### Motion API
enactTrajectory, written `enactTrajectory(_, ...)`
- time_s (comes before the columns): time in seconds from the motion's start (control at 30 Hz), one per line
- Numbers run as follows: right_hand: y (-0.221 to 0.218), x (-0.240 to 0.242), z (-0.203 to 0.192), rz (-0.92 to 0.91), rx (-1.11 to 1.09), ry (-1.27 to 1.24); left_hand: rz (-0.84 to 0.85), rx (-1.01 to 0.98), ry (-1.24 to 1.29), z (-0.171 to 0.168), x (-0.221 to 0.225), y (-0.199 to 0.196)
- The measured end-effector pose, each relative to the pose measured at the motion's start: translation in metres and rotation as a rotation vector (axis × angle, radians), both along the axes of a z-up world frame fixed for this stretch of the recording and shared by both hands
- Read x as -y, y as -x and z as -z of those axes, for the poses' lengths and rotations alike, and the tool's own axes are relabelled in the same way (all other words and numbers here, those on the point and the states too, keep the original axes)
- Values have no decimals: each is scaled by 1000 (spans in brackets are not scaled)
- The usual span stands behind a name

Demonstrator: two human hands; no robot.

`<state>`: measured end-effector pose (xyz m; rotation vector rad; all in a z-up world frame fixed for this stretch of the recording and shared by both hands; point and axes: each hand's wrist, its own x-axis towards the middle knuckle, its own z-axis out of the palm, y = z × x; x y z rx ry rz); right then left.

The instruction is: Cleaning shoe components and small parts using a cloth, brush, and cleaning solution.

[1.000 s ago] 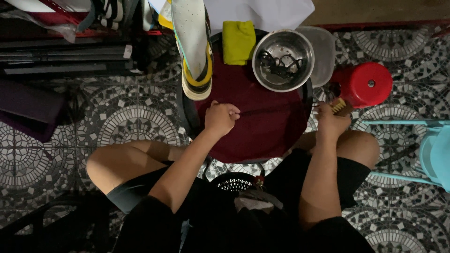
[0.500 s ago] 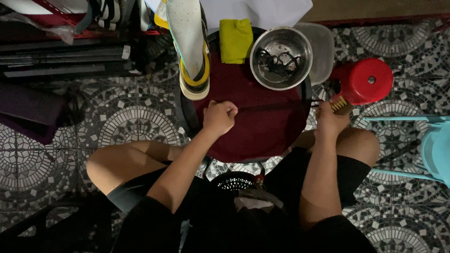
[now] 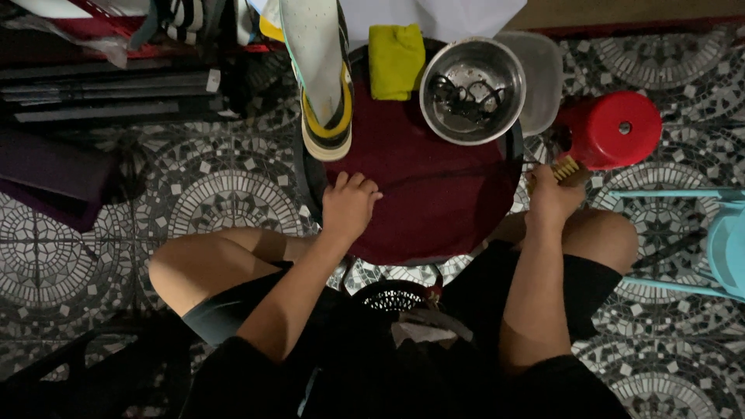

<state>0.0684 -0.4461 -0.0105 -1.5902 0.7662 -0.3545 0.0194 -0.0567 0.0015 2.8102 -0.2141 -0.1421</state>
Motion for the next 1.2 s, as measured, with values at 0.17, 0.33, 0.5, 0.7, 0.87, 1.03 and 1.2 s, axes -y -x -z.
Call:
enactTrajectory(0.17, -3, -2, 10, 19, -3, -15, 43, 15, 20, 14, -5, -6)
enactTrajectory(0.33, -2, 1, 14, 11, -4, 23, 4, -10, 94, 8, -19, -18)
enactTrajectory(0.5, 2, 8, 11, -1, -29, -21, 84, -83, 31, -3, -27, -19)
enactTrajectory(0.7, 5, -3, -13, -19, -49, 77, 124, -87, -132, -54, -50, 4)
enactTrajectory(0.87, 6, -4, -6, 15, 9, 28, -109, -130, -60, -36, -99, 37)
enactTrajectory(1.03, -13, -18, -42, 99, -256, -78, -242, -70, -37, -42, -115, 52)
enactTrajectory(1.2, -17, -13, -34, 149, -251, -90, -184, -34, 94, -23, -117, 56)
